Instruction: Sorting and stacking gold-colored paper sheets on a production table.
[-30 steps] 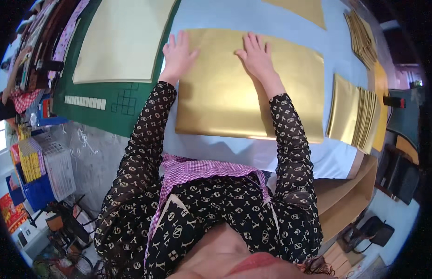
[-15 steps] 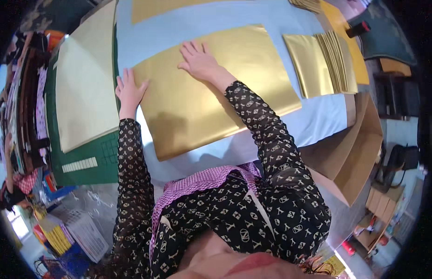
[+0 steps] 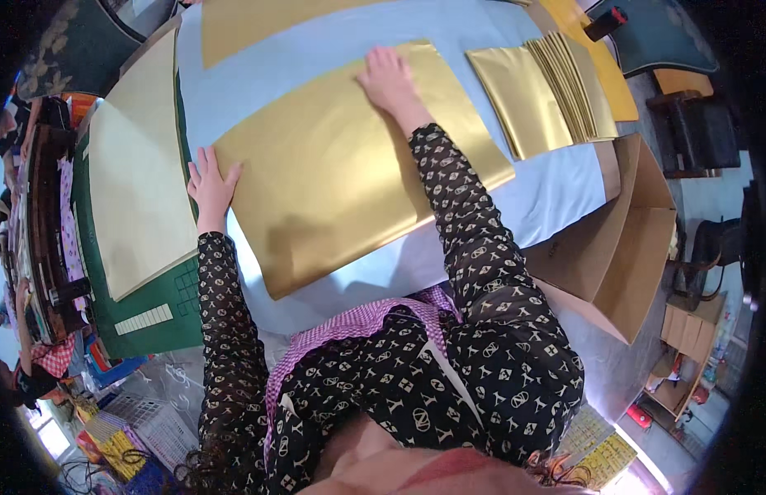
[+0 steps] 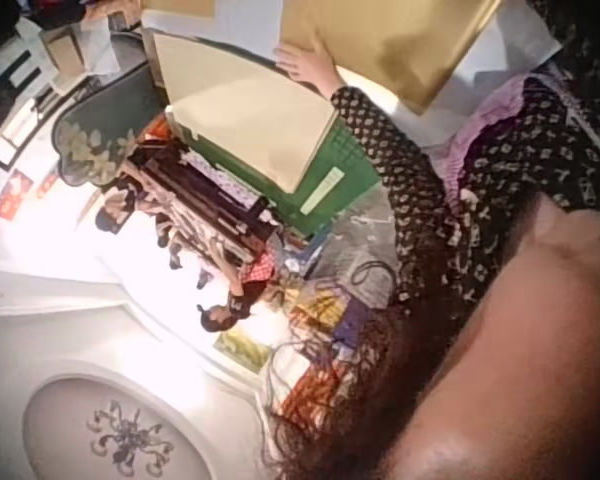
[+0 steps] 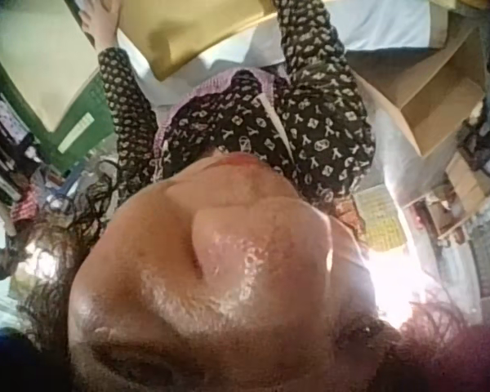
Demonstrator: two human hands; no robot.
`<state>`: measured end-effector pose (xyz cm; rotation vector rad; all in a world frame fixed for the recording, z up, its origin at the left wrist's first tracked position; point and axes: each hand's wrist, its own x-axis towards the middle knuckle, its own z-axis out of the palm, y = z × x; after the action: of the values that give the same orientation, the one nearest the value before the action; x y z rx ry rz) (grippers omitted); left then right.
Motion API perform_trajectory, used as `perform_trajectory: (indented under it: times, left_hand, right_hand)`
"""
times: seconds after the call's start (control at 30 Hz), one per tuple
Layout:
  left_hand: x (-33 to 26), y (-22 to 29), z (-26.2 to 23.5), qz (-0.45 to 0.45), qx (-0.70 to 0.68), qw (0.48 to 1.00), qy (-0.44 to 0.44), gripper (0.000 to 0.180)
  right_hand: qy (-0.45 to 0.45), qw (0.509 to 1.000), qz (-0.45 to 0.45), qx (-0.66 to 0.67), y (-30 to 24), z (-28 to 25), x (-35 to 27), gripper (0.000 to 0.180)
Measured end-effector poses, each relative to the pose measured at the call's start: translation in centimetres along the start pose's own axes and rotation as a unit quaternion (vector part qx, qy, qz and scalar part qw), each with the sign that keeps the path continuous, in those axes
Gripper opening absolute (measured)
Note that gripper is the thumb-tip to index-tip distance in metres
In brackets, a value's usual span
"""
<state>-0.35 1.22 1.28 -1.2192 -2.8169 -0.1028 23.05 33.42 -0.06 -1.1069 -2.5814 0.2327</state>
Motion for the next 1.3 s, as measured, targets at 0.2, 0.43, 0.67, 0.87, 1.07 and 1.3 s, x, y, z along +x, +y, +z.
perform_trajectory:
  times: [0.2,0.43,0.67,0.87,1.07,1.3]
  left_hand:
    - [0.1,-0.2,-0.2,-0.003,0.0,1.0,-0.011,0.081]
    - [0.2,-0.4,0.0,-0.004,0.007,1.0,-0.014,0.079]
    - [0.3,0.1,0.1,0.003,-0.033,0.999,-0.011,0.081]
    - [-0.1,-1.8,0.7,-0.013,-0.026,1.0,0.005,0.08]
    - [0.7,0.0,1.1,0.009,-0.043,0.999,0.003,0.081]
    - [0.2,-1.2,0.9,-0.008,-0.029,1.0,0.003,0.079]
  right_hand:
    - [0.038,0.998,0.052,-0.024,6.5,-1.2,0.5,0.064]
    - [-0.026,0.991,0.114,-0.058,3.7,-5.1,-1.6,0.064]
    - [0.035,0.999,-0.019,0.023,0.3,-3.5,-2.0,0.048]
    - [0.137,0.963,0.15,0.179,7.4,-5.5,-1.5,0.031]
    - [0.068,0.897,0.229,0.371,19.5,-3.3,-0.4,0.038]
    - [-0.043,0.866,0.245,0.434,15.2,-5.6,-0.5,0.03]
